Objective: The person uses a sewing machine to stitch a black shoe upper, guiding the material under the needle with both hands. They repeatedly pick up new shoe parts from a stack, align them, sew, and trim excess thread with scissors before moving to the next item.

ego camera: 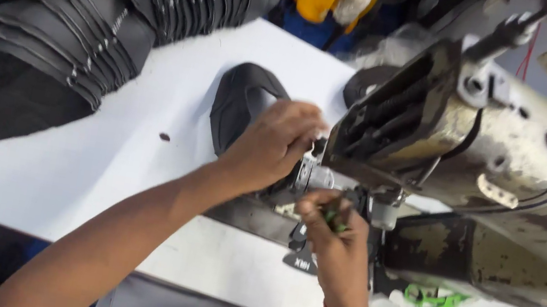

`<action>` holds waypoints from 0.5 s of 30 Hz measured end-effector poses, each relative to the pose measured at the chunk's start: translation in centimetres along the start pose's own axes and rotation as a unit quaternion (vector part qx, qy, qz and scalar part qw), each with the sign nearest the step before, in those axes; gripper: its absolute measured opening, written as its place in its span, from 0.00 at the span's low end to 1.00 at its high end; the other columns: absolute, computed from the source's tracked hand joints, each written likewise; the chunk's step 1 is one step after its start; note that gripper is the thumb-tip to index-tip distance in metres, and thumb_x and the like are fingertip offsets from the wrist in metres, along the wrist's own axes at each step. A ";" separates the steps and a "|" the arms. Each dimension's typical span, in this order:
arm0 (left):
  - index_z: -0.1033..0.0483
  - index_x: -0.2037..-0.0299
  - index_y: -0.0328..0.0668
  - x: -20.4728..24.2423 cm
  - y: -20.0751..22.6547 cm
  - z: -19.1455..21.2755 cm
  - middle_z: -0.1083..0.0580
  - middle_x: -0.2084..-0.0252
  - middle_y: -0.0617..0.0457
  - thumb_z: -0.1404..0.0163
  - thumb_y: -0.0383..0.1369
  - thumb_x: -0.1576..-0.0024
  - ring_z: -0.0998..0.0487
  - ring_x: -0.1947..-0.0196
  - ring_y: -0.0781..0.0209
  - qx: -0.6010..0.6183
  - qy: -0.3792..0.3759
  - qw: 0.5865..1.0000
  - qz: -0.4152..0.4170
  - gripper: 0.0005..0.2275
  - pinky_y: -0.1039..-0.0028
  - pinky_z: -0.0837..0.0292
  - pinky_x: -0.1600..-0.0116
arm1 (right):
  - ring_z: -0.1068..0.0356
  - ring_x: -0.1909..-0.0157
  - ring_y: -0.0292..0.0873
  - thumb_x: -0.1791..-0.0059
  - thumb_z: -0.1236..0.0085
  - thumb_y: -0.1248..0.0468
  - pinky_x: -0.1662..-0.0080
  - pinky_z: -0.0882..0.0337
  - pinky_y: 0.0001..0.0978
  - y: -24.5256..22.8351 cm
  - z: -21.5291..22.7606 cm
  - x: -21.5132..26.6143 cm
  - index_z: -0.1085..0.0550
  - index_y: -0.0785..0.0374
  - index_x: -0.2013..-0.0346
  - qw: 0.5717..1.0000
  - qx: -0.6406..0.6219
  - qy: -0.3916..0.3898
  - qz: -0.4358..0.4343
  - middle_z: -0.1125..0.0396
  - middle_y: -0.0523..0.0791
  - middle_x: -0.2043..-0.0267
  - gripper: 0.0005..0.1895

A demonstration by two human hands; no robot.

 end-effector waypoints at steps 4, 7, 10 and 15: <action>0.31 0.50 0.36 3.3 4.0 1.5 0.24 0.57 0.46 0.55 0.29 0.33 0.23 0.59 0.58 -0.107 0.139 0.978 0.108 0.07 0.69 0.29 0.54 | 0.41 0.71 0.31 0.49 0.37 0.68 0.69 0.40 0.26 8.3 -2.1 3.0 0.22 0.65 0.66 0.977 0.138 -0.160 0.010 0.35 0.39 0.73 0.03; 0.36 0.48 0.39 4.6 2.8 -0.5 0.23 0.65 0.54 0.53 0.30 0.37 0.23 0.73 0.68 0.119 0.035 0.941 0.314 0.10 0.77 0.27 0.68 | 0.40 0.68 0.31 0.47 0.36 0.68 0.64 0.37 0.26 13.2 -4.0 6.0 0.22 0.67 0.64 0.959 0.094 -0.259 -0.064 0.33 0.40 0.70 0.04; 0.40 0.45 0.37 6.2 1.3 -2.1 0.25 0.68 0.55 0.54 0.29 0.37 0.28 0.75 0.69 0.256 -0.002 0.898 0.357 0.13 0.77 0.31 0.69 | 0.38 0.71 0.30 0.48 0.40 0.68 0.66 0.36 0.24 11.5 -5.0 7.5 0.21 0.66 0.62 0.948 0.045 -0.274 -0.153 0.26 0.39 0.67 0.03; 0.40 0.44 0.34 7.0 2.0 -0.7 0.30 0.71 0.53 0.55 0.28 0.33 0.30 0.70 0.70 0.241 0.066 0.937 0.244 0.11 0.76 0.32 0.64 | 0.40 0.80 0.30 0.48 0.47 0.65 0.76 0.37 0.24 6.6 -0.2 4.0 0.21 0.66 0.64 0.997 0.036 0.009 -0.068 0.25 0.38 0.72 0.09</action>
Point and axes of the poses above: each hand's wrist, its own x-axis away from the middle knuckle, its own z-axis out of the back of the hand, y = z × x, the point moved 9 cm from there along -x, towards the middle knuckle
